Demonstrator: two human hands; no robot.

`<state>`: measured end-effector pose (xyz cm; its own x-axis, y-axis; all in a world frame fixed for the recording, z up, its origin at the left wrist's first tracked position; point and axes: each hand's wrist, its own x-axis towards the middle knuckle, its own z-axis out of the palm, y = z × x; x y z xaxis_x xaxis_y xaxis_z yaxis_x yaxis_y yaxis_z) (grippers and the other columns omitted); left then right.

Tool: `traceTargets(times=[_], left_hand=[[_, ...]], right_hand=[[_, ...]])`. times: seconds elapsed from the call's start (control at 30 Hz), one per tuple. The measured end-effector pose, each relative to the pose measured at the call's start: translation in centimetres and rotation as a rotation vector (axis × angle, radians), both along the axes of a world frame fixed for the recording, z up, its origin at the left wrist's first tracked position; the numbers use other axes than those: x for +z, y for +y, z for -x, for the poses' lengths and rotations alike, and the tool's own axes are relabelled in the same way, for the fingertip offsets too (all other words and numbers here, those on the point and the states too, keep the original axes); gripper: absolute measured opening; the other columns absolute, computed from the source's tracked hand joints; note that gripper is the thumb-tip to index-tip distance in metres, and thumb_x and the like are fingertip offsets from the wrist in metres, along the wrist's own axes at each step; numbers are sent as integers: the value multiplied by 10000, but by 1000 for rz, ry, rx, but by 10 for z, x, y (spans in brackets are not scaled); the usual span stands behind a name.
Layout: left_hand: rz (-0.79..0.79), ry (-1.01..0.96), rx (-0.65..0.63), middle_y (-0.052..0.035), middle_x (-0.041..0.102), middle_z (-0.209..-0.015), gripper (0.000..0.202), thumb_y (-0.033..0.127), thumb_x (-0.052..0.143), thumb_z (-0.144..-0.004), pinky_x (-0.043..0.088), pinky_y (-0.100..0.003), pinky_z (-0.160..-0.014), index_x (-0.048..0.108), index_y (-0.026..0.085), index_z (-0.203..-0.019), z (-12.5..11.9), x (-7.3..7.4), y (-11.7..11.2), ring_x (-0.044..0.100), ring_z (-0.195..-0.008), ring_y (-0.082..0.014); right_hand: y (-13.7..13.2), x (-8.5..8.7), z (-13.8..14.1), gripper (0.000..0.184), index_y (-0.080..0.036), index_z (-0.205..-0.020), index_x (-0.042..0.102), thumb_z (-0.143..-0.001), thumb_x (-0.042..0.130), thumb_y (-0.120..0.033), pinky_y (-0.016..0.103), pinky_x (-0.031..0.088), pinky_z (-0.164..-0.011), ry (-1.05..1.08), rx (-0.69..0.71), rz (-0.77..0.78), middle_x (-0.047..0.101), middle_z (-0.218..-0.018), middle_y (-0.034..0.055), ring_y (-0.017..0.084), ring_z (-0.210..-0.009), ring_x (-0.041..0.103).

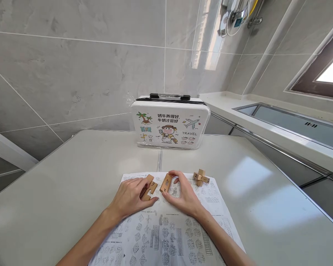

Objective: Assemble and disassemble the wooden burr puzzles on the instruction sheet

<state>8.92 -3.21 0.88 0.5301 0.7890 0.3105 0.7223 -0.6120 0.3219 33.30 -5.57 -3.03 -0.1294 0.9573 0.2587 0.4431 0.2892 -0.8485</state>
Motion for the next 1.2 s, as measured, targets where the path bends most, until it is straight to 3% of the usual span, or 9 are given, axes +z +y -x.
traceTargets(times=[0.17,0.3,0.47,0.57,0.63,0.73,0.87,0.93,1.2], left_hand=[[-29,41,-7,-3,659,-782,396,525,793,-799,430,-353,-673,515,243,-790,-1,-3,2,622,-722,-218],[-23,28,-48,-28,643,-805,336,456,782,-807,450,-385,-721,543,230,-739,-2,-8,1,607,-764,-231],[5,-44,-107,-51,639,-852,230,366,682,-903,452,-380,-730,594,217,-751,-4,-11,0,594,-768,-217],[75,-139,-112,-42,616,-823,272,379,585,-1002,428,-341,-683,604,213,-787,-5,-9,-2,571,-735,-195],[198,-241,-98,-23,607,-816,281,412,556,-1030,404,-316,-648,616,214,-839,-7,-7,-5,551,-688,-169],[555,-448,-93,28,557,-707,315,495,510,-1054,376,-280,-592,600,228,-915,-12,-5,-10,489,-573,-129],[1059,-801,-162,95,329,-590,422,646,469,-1033,242,-226,-482,485,241,-916,-22,-5,-16,265,-481,-96],[1230,-894,-209,105,312,-593,405,636,486,-1031,209,-207,-462,471,241,-941,-24,-6,-17,213,-475,-85],[1459,-1065,-229,116,315,-581,321,531,536,-1042,232,-153,-401,494,227,-948,-25,-11,-14,162,-430,-55]], right_hand=[[1,0,-2,564,-249,-1357,524,-855,733,-398,468,510,-1048,71,45,10,632,-1358,112,294,-1120,627],[4,-4,-5,548,-265,-1367,513,-899,710,-472,467,520,-1034,205,82,50,611,-1374,115,273,-1066,642],[12,-8,-8,540,-279,-1314,548,-911,671,-617,473,531,-1036,482,94,121,629,-1396,131,336,-1328,573],[16,-10,-10,565,-276,-1327,560,-932,579,-680,515,543,-1005,619,83,171,643,-1417,147,363,-1338,581],[17,-12,-11,599,-269,-1360,565,-952,502,-703,542,550,-981,682,95,215,650,-1425,158,377,-1313,606],[16,-13,-11,628,-261,-1375,602,-960,472,-714,572,534,-1019,788,131,283,669,-1416,155,382,-1328,610],[13,-10,-9,654,-268,-1353,638,-886,615,-726,597,495,-1089,832,206,298,673,-1426,152,387,-1357,595],[10,-7,-8,702,-289,-1352,636,-823,690,-747,599,480,-1109,778,236,289,662,-1447,146,389,-1363,589],[9,0,-11,699,-310,-1319,713,-729,870,-650,566,382,-1213,795,316,317,618,-1519,111,378,-1460,502]])
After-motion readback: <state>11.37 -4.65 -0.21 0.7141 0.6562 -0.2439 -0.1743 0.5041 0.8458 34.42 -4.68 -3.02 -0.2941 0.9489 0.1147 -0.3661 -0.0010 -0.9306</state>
